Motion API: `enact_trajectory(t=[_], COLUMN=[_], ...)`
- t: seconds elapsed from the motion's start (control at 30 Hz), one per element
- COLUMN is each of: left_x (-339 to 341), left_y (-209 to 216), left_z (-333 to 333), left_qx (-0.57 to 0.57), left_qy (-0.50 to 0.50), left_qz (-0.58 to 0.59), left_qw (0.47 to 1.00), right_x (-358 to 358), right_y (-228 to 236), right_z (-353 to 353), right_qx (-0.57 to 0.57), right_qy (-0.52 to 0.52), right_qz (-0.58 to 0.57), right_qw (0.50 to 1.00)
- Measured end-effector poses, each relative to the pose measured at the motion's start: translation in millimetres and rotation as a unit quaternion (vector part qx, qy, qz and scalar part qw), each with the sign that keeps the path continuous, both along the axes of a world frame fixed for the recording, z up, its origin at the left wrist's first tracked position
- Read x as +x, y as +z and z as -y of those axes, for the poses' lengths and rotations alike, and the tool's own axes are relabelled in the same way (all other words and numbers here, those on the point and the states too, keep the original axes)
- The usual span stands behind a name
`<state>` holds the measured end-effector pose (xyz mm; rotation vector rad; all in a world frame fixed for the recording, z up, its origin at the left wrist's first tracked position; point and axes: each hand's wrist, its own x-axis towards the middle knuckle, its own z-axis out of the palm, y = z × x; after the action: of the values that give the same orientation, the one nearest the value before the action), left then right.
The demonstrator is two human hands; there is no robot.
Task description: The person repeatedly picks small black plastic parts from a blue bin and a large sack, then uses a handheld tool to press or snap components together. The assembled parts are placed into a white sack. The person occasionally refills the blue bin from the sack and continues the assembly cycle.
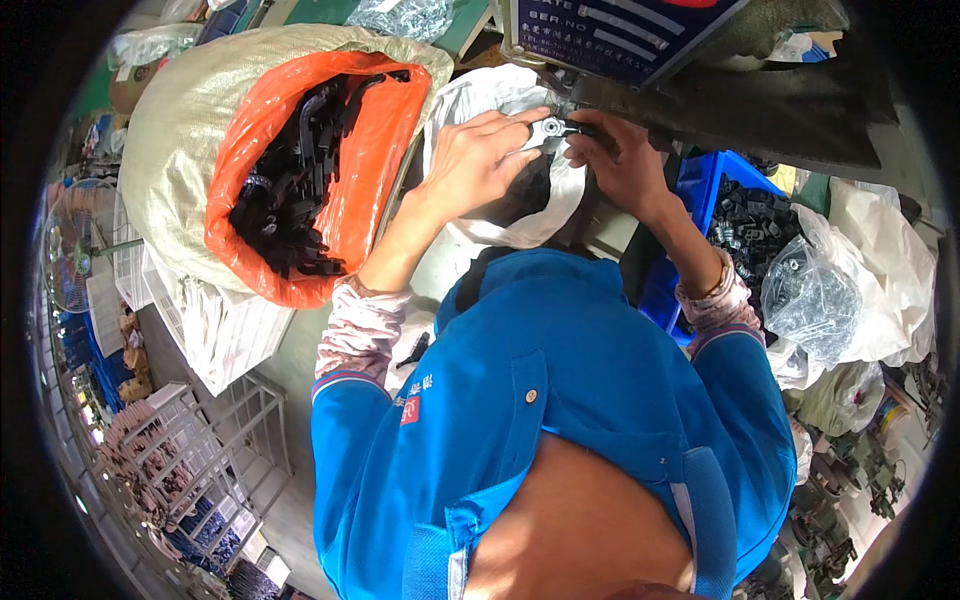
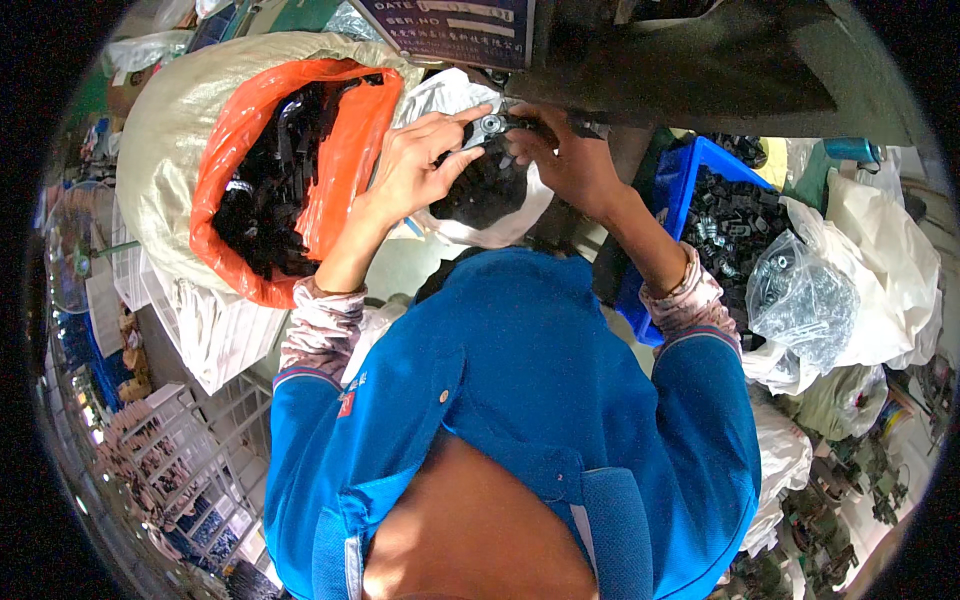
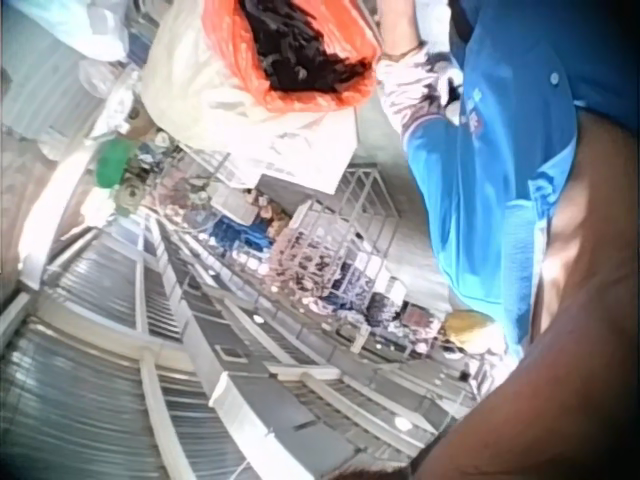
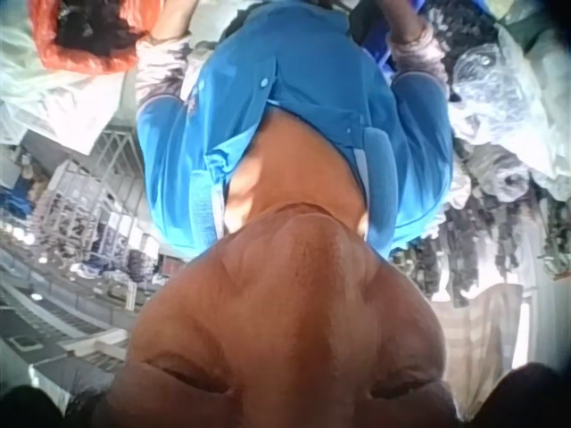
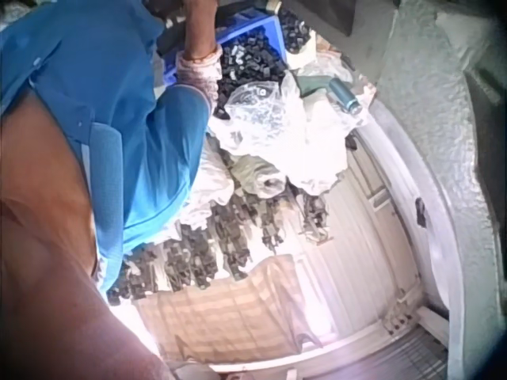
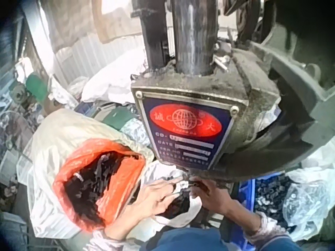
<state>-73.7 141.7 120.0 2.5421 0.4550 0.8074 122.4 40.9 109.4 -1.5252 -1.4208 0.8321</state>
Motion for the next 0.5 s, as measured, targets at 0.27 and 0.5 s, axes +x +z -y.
enact_trajectory(t=[0.27,0.5], left_x=[11,19], left_y=[6,4], left_z=[-31,-42], left_qx=[0.028,-0.005], left_qy=[-0.065,-0.079], left_qz=[0.01,-0.044], left_qw=[0.997,0.996], right_x=[8,9], right_y=[-24,-41], right_z=[-13,-11], right_qx=[0.13,0.055], right_qy=[-0.014,-0.053], right_qz=[0.113,0.047], right_qw=[0.985,0.996])
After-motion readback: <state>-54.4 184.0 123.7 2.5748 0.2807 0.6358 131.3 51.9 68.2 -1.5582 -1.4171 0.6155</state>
